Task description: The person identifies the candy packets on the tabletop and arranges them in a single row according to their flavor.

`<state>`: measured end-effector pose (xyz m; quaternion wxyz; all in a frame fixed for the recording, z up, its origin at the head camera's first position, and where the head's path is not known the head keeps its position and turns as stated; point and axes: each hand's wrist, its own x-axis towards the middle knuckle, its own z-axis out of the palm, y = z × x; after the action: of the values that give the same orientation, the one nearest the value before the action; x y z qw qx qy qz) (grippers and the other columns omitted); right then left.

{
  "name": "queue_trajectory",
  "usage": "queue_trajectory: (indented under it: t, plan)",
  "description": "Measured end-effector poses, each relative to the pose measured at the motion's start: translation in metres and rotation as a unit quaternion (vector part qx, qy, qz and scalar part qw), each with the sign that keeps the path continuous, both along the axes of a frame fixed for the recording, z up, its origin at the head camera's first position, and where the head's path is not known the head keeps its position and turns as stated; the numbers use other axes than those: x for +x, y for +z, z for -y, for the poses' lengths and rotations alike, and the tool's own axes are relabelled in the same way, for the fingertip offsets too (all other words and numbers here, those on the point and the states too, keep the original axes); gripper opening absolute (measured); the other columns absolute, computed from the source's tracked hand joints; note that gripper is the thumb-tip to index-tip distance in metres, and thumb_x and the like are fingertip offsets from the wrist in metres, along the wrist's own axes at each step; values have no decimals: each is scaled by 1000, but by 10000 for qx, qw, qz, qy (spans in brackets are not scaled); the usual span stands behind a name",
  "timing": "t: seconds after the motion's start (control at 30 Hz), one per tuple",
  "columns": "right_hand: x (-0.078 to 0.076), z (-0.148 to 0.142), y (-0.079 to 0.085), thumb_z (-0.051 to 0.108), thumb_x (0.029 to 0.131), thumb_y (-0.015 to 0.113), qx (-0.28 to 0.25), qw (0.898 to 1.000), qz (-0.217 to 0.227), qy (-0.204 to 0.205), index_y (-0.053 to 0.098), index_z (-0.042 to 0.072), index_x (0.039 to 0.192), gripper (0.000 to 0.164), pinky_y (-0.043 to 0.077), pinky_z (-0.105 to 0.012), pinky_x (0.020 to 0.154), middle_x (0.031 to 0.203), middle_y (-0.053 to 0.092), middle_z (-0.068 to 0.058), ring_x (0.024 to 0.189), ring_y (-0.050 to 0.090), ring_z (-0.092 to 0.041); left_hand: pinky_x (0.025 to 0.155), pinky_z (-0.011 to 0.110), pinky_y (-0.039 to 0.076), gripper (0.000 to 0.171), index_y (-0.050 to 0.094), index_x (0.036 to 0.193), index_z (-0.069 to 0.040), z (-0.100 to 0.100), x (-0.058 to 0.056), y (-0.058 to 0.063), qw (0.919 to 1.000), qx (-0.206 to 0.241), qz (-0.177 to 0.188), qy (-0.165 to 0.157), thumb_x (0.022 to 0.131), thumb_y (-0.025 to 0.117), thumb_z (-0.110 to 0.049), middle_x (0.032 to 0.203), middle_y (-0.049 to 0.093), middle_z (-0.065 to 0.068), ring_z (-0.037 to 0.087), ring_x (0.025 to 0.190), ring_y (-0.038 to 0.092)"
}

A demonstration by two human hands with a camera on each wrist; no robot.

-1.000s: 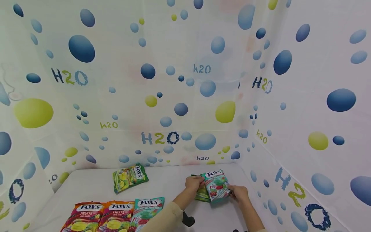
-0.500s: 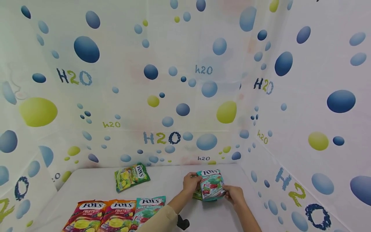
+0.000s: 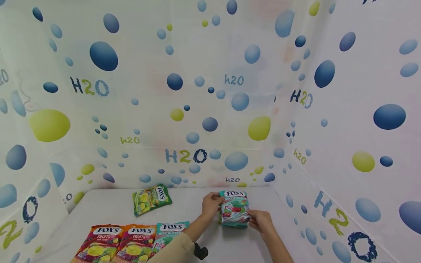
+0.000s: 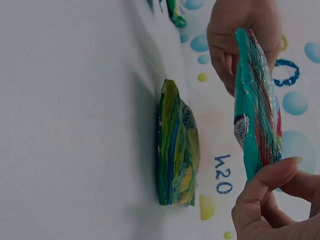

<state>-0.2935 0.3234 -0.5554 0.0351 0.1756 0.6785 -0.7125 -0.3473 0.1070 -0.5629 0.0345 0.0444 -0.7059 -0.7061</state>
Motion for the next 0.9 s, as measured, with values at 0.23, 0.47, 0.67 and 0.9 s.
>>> queue_trajectory:
  t: [0.23,0.47,0.67,0.9]
  plan:
    - [1,13,3,10,97,71,-28,9997,12,248,68,-13,115,29,57,-23,61,74,68,-5,63,61,-9,66,30,60,22,70,112,-1,13,3,-1,10000,-28,18,40,96,75,-16,94,72,5,15,79,67]
    - [3,17,4,12,97,70,19,9988,-17,480,69,-10,113,27,56,-23,61,74,67,-3,64,60,-9,68,31,61,26,69,116,2,21,7,4,10000,36,4,-26,97,74,-16,97,73,7,16,82,69]
    - [3,20,5,12,95,70,82,9983,26,575,72,-7,107,22,51,-22,55,68,64,0,58,53,-7,69,30,61,29,67,117,4,29,14,7,9999,85,-39,-106,98,73,-16,98,72,9,17,84,69]
    - [6,26,4,13,95,71,16,9969,-63,781,72,-4,102,18,36,-21,50,64,50,4,55,37,-8,69,30,62,28,67,117,4,37,20,4,9999,102,-63,-57,99,72,-16,98,73,9,16,82,69]
